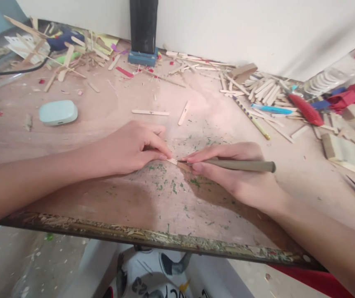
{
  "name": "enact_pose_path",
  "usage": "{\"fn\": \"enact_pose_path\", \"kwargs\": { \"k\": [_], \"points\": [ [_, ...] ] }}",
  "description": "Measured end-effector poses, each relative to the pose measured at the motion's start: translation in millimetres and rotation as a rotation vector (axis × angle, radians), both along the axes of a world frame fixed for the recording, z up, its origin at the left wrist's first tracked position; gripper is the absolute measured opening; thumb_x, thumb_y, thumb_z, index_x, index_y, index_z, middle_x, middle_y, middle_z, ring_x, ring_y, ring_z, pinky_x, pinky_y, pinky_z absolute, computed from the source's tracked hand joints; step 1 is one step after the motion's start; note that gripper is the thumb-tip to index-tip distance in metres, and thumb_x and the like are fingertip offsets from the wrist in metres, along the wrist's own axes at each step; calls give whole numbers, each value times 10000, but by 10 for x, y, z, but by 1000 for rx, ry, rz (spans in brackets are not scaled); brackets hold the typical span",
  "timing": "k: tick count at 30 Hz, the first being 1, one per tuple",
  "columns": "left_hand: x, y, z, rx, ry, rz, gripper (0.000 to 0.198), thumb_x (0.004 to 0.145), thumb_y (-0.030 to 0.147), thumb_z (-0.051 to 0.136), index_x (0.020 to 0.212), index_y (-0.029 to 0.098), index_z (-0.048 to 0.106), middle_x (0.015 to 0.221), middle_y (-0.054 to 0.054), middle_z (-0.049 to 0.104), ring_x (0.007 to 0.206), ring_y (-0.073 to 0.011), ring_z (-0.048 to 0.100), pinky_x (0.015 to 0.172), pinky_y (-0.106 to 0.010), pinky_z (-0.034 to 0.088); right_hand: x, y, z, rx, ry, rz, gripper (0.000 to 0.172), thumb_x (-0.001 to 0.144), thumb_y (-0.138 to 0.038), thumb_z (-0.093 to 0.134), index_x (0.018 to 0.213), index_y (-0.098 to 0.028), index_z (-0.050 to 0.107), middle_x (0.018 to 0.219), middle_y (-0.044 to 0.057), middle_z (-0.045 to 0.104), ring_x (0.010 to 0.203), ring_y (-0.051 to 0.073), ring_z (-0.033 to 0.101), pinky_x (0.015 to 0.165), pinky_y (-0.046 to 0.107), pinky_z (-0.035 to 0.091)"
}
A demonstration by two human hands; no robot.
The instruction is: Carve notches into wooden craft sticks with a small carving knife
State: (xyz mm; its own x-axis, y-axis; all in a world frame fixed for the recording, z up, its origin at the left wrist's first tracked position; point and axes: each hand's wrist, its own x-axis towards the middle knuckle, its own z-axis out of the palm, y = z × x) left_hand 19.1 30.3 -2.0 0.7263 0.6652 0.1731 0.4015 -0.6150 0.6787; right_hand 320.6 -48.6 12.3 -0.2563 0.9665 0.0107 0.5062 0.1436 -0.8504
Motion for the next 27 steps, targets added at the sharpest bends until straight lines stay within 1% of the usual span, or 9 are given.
{"fn": "enact_pose_path", "kwargs": {
  "k": [4,9,12,14,18,21,22,24,27],
  "points": [
    [-9,8,-23,-33,-15,-14,320,1123,181,798,1124,355,1067,814,28,803,741,-136,699,758,-295,496,-1,8,-17,7,3,-7,91,1045,-380,975,1056,-343,1058,1020,59,985,778,255,880,562,323,636],
    [-13,18,-63,-35,6,-31,299,1158,192,804,1160,348,1059,864,22,817,804,-152,731,830,-303,542,-12,26,16,9,17,28,122,1055,-339,925,1049,-327,1046,995,36,984,822,235,916,668,301,717],
    [-22,5,-52,-7,30,-46,309,1181,213,783,1172,353,1058,873,14,798,797,-161,707,837,-311,545,-26,17,51,37,4,57,149,1069,-347,895,1030,-311,1034,984,39,979,752,220,885,596,300,672],
    [-32,-22,-37,23,43,-54,323,1194,230,762,1171,359,1058,848,11,751,772,-163,676,811,-313,530,-40,5,68,55,-1,77,169,1082,-367,881,1051,-292,1029,990,44,980,746,224,879,600,316,682],
    [-44,-97,-51,81,57,-67,326,1204,228,740,1204,344,1045,823,12,692,783,-171,701,757,-312,491,-67,-9,77,87,2,98,173,1092,-321,855,1053,-292,1022,1015,53,986,811,241,916,699,341,750],
    [-46,-158,-106,118,51,-95,320,1199,220,722,1114,300,1019,793,17,655,737,-164,667,739,-321,472,-78,-2,72,120,18,112,163,1089,-313,855,1042,-316,1012,1064,54,993,881,255,937,834,380,795],
    [-49,-177,-126,128,47,-108,331,1204,225,708,1076,290,1006,790,16,653,726,-163,653,742,-326,474,-79,0,69,125,20,110,162,1090,-310,855,1040,-316,1010,1067,54,993,891,259,940,855,388,800],
    [-56,-212,-159,145,39,-132,361,1236,263,679,1052,277,988,820,3,684,753,-174,654,780,-336,497,-75,4,58,115,15,98,165,1094,-303,855,1048,-307,1013,1054,57,991,878,265,940,821,386,793],
    [-65,-240,-176,162,26,-177,350,1273,350,694,1087,272,981,922,-23,767,855,-201,688,882,-348,546,-58,8,36,87,1,72,173,1104,-299,855,1080,-293,1026,1074,73,997,846,274,939,696,366,745]
  ]
}}
